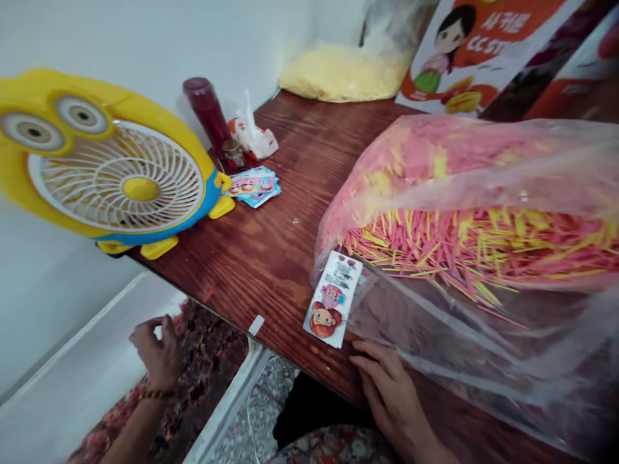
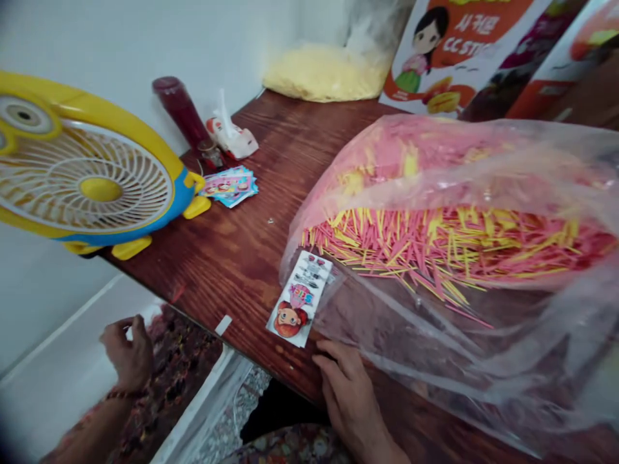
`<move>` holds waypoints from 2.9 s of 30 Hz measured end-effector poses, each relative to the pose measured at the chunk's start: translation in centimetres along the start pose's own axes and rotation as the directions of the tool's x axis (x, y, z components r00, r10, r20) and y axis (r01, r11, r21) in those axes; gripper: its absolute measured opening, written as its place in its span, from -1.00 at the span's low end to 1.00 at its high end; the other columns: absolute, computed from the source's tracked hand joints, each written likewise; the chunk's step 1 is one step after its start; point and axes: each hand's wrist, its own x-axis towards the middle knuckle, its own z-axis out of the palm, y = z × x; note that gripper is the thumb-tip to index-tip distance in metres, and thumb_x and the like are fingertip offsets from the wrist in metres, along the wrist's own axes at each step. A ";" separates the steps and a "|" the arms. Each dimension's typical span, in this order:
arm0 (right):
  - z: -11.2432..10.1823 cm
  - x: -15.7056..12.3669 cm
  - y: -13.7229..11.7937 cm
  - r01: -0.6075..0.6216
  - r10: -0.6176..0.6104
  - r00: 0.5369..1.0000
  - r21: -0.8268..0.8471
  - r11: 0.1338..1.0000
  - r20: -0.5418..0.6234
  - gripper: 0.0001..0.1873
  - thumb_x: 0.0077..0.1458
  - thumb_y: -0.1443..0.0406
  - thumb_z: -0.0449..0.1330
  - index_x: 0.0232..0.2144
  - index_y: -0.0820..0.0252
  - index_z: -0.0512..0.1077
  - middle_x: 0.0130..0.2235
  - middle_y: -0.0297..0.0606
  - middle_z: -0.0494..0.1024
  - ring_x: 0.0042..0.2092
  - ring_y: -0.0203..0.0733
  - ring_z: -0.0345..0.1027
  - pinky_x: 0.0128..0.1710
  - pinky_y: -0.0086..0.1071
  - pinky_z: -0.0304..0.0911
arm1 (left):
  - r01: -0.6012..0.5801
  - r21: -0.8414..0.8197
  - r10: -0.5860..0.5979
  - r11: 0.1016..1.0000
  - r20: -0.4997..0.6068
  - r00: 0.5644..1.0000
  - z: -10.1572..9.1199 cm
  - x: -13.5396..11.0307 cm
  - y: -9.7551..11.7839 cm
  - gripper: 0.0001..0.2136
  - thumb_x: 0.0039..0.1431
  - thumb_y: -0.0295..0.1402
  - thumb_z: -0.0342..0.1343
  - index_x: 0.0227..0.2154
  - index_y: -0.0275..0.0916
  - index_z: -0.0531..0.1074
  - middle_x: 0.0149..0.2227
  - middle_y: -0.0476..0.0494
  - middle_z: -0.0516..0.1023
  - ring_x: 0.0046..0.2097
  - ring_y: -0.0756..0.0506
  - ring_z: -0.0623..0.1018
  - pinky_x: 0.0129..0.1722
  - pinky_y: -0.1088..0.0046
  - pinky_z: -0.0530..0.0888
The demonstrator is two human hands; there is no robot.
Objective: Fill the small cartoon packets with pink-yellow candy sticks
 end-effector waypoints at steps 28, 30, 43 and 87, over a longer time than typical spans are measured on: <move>0.0 -0.5 0.0 0.039 0.005 0.994 0.381 0.924 -0.113 -0.68 0.12 0.57 -0.01 -0.20 0.18 0.42 -0.09 -0.12 0.49 -0.09 -0.13 0.37 -0.09 -0.26 0.36 | -0.267 -0.142 0.302 0.953 0.429 0.851 7.9 -3.8 28.5 -0.84 0.09 -0.32 0.22 -0.30 -0.23 0.39 -0.42 -0.01 0.52 -0.35 -0.06 0.52 -0.33 0.47 0.33; -0.9 -0.5 0.0 0.022 0.014 0.996 0.380 0.925 -0.090 -0.70 0.16 0.54 -0.02 -0.20 0.18 0.41 -0.09 -0.13 0.49 -0.12 -0.16 0.39 -0.12 -0.29 0.36 | -0.278 -0.152 0.317 0.948 0.409 0.856 7.7 -3.8 28.4 -0.87 0.10 -0.32 0.20 -0.35 -0.22 0.39 -0.44 -0.01 0.52 -0.37 -0.06 0.51 -0.35 0.47 0.32; -6.6 0.6 3.2 -0.081 0.083 0.996 0.429 0.900 0.014 -0.77 0.20 0.45 0.00 -0.24 0.17 0.44 -0.19 -0.20 0.55 -0.14 -0.19 0.44 -0.11 -0.33 0.30 | -0.368 -0.322 0.478 0.873 0.404 0.780 4.8 -3.8 27.8 -0.84 0.19 -0.31 0.10 -0.44 -0.24 0.50 -0.45 -0.02 0.56 -0.38 -0.03 0.50 -0.36 0.52 0.35; -12.3 3.1 7.0 -0.342 0.288 0.937 0.361 0.868 0.196 -0.82 0.18 0.29 0.19 -0.44 0.22 0.51 -0.48 -0.40 0.45 -0.43 -0.34 0.25 -0.41 -0.48 0.05 | 0.035 -0.567 0.556 0.823 0.817 0.155 5.0 -12.9 34.3 -0.76 0.12 -0.17 0.13 -0.47 -0.26 0.44 -0.52 0.06 0.38 -0.44 0.01 0.31 -0.43 0.53 0.23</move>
